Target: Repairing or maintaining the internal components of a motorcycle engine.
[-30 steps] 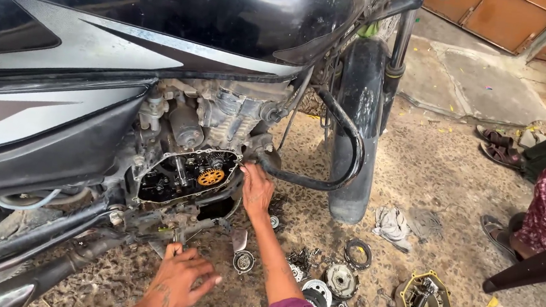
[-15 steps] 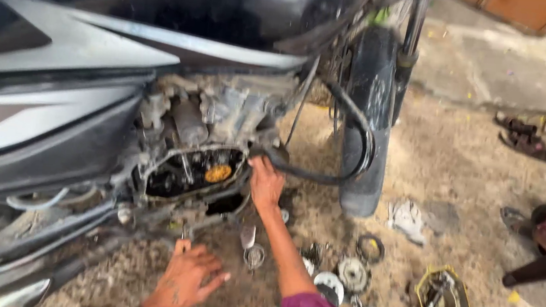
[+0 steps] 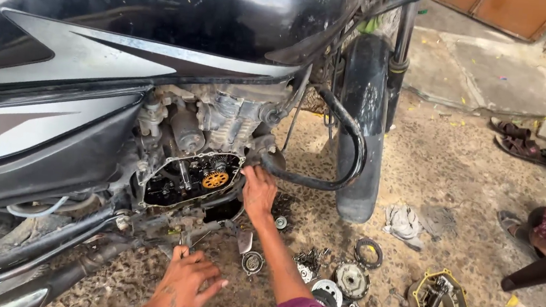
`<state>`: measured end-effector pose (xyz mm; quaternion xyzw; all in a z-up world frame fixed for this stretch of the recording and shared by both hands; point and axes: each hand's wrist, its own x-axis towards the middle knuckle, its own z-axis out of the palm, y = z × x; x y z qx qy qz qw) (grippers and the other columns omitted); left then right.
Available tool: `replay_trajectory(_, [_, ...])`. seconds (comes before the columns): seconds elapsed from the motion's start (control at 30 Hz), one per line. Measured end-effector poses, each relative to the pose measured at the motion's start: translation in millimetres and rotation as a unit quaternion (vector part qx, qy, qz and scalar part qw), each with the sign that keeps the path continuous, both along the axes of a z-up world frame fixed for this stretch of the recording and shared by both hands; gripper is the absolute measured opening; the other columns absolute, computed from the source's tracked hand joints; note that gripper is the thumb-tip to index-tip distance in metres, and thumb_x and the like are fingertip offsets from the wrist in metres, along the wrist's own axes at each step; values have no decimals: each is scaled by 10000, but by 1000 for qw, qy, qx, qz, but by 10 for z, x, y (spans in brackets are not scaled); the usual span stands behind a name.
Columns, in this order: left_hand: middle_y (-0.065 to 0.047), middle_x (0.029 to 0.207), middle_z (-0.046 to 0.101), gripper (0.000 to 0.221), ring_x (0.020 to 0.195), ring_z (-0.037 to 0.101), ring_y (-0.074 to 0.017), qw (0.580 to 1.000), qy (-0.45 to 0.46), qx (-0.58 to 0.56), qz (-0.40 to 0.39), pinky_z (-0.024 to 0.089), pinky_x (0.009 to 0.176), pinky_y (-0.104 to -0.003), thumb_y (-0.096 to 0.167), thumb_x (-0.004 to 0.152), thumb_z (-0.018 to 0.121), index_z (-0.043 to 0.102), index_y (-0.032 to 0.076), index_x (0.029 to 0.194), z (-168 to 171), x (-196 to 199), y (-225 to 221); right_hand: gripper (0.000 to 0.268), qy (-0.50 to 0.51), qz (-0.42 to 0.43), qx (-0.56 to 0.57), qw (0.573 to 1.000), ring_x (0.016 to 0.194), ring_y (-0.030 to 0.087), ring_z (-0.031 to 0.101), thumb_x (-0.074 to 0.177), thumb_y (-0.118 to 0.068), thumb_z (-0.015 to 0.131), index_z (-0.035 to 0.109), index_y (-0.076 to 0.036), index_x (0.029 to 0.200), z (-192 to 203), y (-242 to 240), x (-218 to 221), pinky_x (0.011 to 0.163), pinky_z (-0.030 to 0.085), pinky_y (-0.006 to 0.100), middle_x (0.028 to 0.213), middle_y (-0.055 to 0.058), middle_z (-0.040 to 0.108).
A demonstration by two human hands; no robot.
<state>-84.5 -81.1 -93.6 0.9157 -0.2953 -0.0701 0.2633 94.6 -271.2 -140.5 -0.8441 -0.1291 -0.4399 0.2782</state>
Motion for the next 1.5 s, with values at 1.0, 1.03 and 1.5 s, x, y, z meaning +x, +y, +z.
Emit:
replay_trajectory(1.0, [-36, 861, 739, 297, 837, 576, -233, 999, -30, 14, -1, 321, 870, -460, 388, 916, 657, 779, 120, 878, 38, -28, -33, 118, 42, 0, 37, 998, 778, 403, 661, 895, -11, 642, 636, -81, 990, 38, 38, -22, 693, 484, 502, 914, 147, 695])
replay_trajectory(1.03, [-33, 859, 740, 305, 841, 579, -226, 1000, -28, 12, 5, 320, 885, -456, 390, 921, 653, 786, 116, 893, 30, 28, -45, 99, 18, 15, 31, 999, 794, 403, 660, 901, -15, 636, 625, -92, 963, 3, 49, 4, 703, 491, 497, 893, 146, 678])
replay_trajectory(1.5, [-37, 863, 743, 304, 833, 568, -222, 999, -47, 7, -1, 326, 858, -452, 388, 902, 666, 792, 111, 896, 38, -77, -16, 134, 84, 39, 2, 996, 862, 430, 626, 872, -4, 647, 630, -98, 966, -295, -83, -135, 740, 492, 529, 901, 162, 627])
